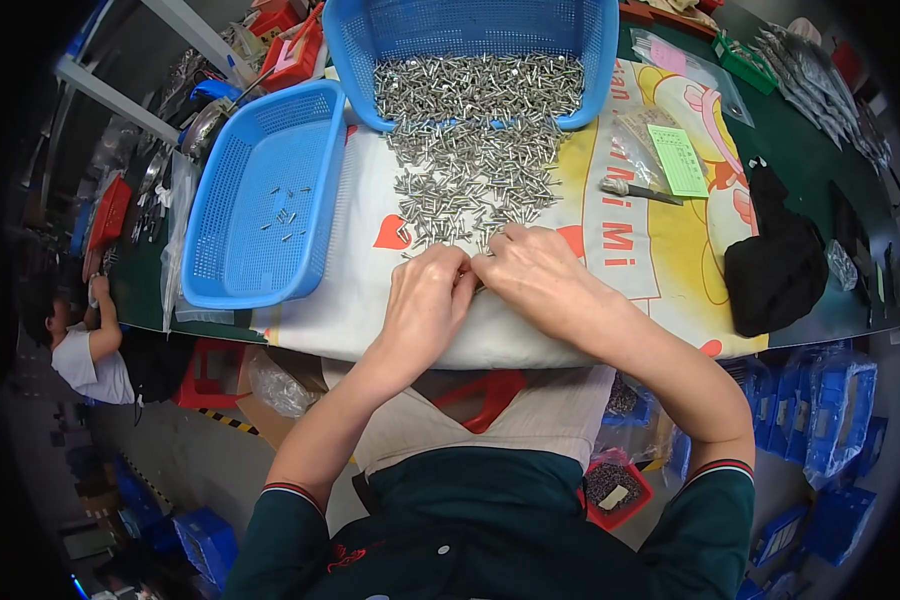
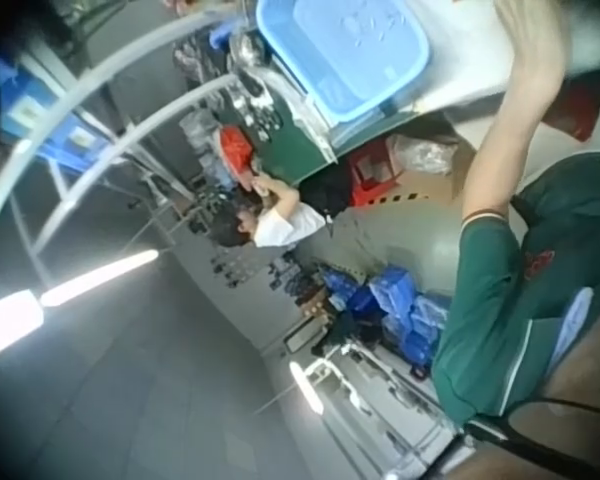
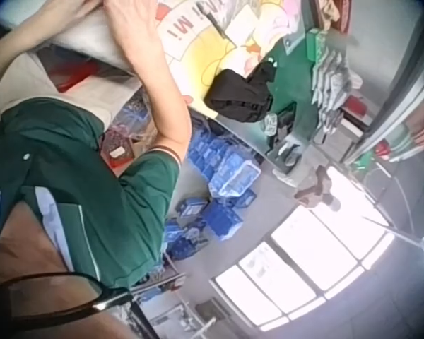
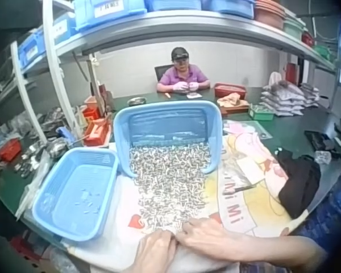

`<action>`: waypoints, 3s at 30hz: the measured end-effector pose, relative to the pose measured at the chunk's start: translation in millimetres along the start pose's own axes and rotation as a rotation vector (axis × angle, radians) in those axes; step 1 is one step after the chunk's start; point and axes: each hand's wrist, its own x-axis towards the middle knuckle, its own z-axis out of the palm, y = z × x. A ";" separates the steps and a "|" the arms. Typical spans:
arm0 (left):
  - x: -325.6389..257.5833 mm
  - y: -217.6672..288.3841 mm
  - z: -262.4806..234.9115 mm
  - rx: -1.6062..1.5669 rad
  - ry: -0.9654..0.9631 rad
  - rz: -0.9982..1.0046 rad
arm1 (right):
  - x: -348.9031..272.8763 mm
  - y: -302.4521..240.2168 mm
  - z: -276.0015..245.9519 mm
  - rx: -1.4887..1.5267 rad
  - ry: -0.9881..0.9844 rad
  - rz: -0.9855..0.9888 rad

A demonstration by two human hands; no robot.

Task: Sorting and inspecting small metal screws at an industrial workbench.

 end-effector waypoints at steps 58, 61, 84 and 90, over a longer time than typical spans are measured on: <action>-3.3 7.1 -6.6 0.592 -0.260 0.485 | -6.5 -9.2 -9.1 -0.264 -0.011 -0.009; 8.8 -9.7 -14.8 0.350 -0.199 0.429 | -3.1 7.1 -7.0 -0.119 0.048 0.033; 63.4 -31.5 18.7 -0.630 0.343 0.073 | 38.5 33.4 22.2 0.651 0.882 0.298; 61.9 -31.6 18.3 -0.633 0.331 0.060 | 37.6 37.4 16.8 0.539 0.878 0.194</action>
